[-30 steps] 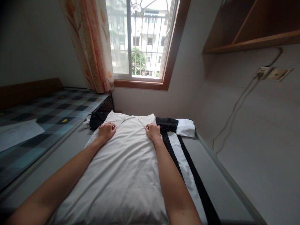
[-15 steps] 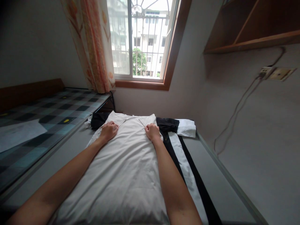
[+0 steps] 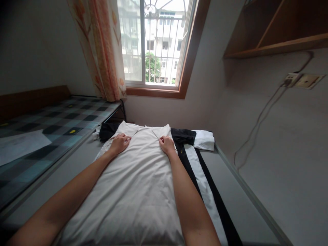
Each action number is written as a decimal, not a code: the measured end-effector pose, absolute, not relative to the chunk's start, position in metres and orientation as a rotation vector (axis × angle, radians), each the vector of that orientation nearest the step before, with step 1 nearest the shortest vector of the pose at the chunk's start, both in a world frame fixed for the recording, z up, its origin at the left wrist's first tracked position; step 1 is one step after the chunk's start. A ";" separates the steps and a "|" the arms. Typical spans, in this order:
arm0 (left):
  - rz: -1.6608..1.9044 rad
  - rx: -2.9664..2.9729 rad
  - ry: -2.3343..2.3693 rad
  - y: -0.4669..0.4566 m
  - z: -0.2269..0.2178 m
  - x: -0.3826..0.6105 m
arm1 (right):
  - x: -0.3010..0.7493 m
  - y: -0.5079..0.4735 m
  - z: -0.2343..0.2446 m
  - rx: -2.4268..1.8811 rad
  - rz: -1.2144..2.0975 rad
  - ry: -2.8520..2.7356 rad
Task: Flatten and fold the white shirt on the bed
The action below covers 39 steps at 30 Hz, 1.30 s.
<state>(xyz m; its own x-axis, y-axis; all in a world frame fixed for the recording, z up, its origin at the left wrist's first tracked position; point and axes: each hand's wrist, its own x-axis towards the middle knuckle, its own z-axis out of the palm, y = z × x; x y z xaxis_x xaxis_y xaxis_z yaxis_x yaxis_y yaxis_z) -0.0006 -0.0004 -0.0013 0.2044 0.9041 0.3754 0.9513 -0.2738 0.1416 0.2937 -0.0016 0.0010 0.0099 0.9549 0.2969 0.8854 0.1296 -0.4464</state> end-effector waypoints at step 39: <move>-0.576 -2.277 -1.881 -0.002 -0.003 0.003 | 0.296 0.001 -0.003 -1.734 0.153 -1.892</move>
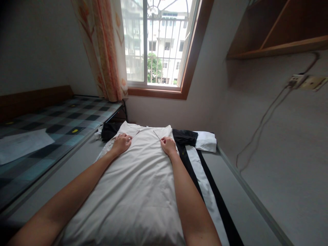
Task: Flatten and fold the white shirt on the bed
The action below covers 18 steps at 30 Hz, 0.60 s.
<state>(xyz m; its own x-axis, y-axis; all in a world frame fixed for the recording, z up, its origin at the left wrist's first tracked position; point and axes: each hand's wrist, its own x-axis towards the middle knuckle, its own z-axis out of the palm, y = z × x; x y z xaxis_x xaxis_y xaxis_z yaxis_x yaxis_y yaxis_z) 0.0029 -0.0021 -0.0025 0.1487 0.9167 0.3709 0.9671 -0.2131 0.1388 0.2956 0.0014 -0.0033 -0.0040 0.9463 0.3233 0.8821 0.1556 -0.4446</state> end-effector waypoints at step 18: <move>-0.784 -2.179 -1.816 -0.002 0.001 0.003 | 0.296 -0.005 0.001 -1.822 -0.170 -1.658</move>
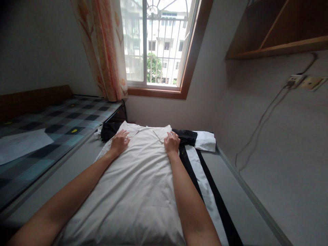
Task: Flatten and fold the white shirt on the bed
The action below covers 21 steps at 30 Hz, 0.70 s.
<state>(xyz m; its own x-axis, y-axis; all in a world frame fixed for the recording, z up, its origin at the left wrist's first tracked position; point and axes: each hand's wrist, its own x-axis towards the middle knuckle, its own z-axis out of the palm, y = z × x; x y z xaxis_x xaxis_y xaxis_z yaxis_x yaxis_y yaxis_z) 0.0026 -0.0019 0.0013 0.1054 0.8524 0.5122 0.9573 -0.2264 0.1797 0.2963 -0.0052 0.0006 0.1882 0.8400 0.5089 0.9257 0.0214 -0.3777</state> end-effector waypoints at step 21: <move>-0.536 -2.339 -1.780 -0.002 -0.005 0.005 | 0.292 -0.007 -0.001 -2.018 0.081 -2.062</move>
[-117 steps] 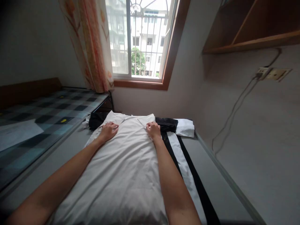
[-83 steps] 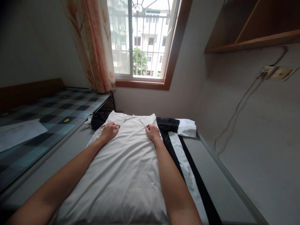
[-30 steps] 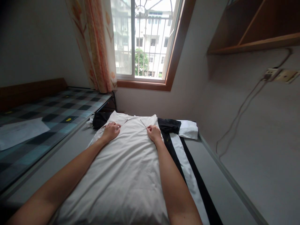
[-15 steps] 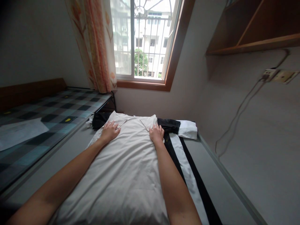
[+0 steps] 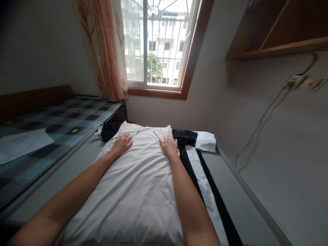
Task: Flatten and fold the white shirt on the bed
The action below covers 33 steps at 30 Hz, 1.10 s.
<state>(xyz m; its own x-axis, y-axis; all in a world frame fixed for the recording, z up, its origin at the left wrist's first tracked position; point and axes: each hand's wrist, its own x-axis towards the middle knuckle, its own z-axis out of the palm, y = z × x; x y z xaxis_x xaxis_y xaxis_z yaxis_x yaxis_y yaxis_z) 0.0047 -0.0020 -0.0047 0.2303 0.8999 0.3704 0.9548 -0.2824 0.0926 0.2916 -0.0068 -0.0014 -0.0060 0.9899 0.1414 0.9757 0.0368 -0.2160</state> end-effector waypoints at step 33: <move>-0.499 -2.361 -1.840 -0.001 -0.005 0.005 | 0.292 -0.005 -0.003 -1.766 0.106 -2.067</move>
<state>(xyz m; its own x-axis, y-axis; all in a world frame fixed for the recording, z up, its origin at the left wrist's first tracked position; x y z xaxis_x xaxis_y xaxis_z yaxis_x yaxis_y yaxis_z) 0.0053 -0.0015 -0.0054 0.2126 0.9233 0.3200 0.9584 -0.2608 0.1157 0.2924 -0.0053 -0.0034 -0.1069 0.9592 0.2617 0.9273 0.1911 -0.3217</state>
